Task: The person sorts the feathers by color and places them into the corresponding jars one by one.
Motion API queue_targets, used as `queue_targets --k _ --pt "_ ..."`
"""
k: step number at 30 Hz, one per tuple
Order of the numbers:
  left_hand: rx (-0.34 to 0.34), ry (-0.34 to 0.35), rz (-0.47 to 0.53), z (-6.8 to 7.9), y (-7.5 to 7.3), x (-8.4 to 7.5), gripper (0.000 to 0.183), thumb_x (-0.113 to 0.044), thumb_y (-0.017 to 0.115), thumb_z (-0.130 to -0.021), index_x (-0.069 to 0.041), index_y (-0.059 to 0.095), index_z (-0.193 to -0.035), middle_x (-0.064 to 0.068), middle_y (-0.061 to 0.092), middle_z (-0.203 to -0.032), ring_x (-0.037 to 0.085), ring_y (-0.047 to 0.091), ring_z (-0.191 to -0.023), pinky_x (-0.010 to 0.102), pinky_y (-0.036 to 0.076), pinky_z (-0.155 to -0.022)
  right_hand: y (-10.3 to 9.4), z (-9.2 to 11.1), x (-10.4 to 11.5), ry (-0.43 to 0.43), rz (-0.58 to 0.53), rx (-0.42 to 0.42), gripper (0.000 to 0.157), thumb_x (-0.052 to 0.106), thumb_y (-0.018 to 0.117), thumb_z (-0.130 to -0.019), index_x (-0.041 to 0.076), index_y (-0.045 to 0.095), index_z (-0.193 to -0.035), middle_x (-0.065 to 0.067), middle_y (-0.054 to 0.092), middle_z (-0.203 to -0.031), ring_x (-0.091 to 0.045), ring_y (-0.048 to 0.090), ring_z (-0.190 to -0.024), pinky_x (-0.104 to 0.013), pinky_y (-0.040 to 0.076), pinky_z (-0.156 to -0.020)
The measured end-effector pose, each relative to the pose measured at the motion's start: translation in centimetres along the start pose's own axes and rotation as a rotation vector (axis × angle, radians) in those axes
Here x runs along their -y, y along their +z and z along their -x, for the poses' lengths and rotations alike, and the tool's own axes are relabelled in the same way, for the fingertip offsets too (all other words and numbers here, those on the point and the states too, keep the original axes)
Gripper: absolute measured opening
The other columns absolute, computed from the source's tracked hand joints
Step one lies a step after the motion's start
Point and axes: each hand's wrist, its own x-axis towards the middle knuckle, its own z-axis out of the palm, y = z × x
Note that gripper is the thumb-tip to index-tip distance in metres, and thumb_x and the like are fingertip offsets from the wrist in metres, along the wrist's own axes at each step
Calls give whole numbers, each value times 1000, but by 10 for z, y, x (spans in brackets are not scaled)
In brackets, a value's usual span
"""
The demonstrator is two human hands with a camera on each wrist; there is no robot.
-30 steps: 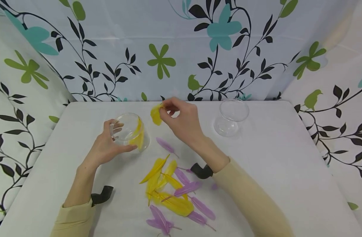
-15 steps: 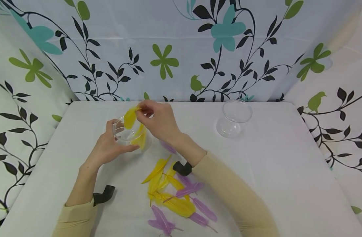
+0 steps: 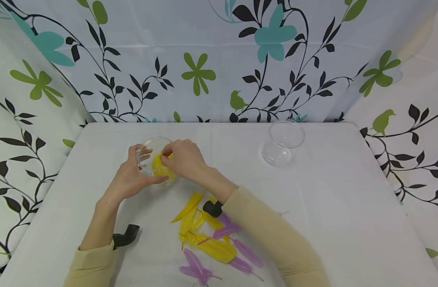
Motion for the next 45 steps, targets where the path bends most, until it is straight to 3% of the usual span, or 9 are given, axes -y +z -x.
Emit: queue_targets --k 5,11,14,17,23,32,39,45 --pt "6 2 5 -1 1 -2 112 -44 87 -74 -11 13 -151 20 40 -154 42 47 -131 57 45 -102 -4 3 -2 9 -17 34 19 23 65 -95 12 79 -104 0 77 -102 -16 63 -79 -26 46 -70" --pt "4 5 10 -1 2 -3 111 -44 87 -74 -11 14 -150 18 40 -155 41 46 -132 57 43 -105 -13 14 -7 -11 -34 -9 27 26 66 -95 12 74 -117 0 74 -117 -19 68 -101 -34 51 -93" --pt "6 5 6 -1 3 -3 112 -44 87 -74 -10 13 -151 17 39 -156 41 46 -133 58 43 -106 -19 25 -10 -15 -33 -52 34 27 67 -95 13 69 -126 0 70 -126 -18 66 -83 -31 54 -81" --pt "9 3 2 -1 4 -3 112 -45 87 -74 -10 13 -151 17 39 -156 42 45 -133 59 42 -106 -26 38 -15 -15 -28 -109 38 27 68 -94 15 65 -130 2 67 -129 -14 52 -60 -26 49 -62" --pt "15 -15 11 0 3 -1 111 -46 86 -74 -13 14 -151 15 39 -157 41 46 -132 58 43 -105 -35 64 -30 -10 -15 -145 38 25 71 -92 16 65 -128 0 66 -125 -10 48 -57 -24 47 -56" --pt "22 -24 0 0 0 -1 111 -46 86 -75 -12 13 -151 15 37 -158 43 46 -132 58 43 -105 -26 109 -53 18 11 0 30 23 74 -90 10 69 -117 -2 70 -107 -9 48 -62 -22 47 -57" --pt "15 -16 -18 0 -2 -2 112 -48 85 -75 -11 13 -151 16 38 -157 43 45 -132 60 42 -105 -9 140 -64 7 97 130 10 18 77 -86 12 71 -91 4 65 -84 -12 58 -72 -23 50 -68" --pt "16 -14 -16 -1 -1 -4 113 -48 85 -74 -11 12 -152 15 38 -157 43 44 -133 61 42 -105 7 155 -61 73 178 256 20 29 79 -84 12 70 -87 10 52 -69 -7 46 -63 -21 45 -62"
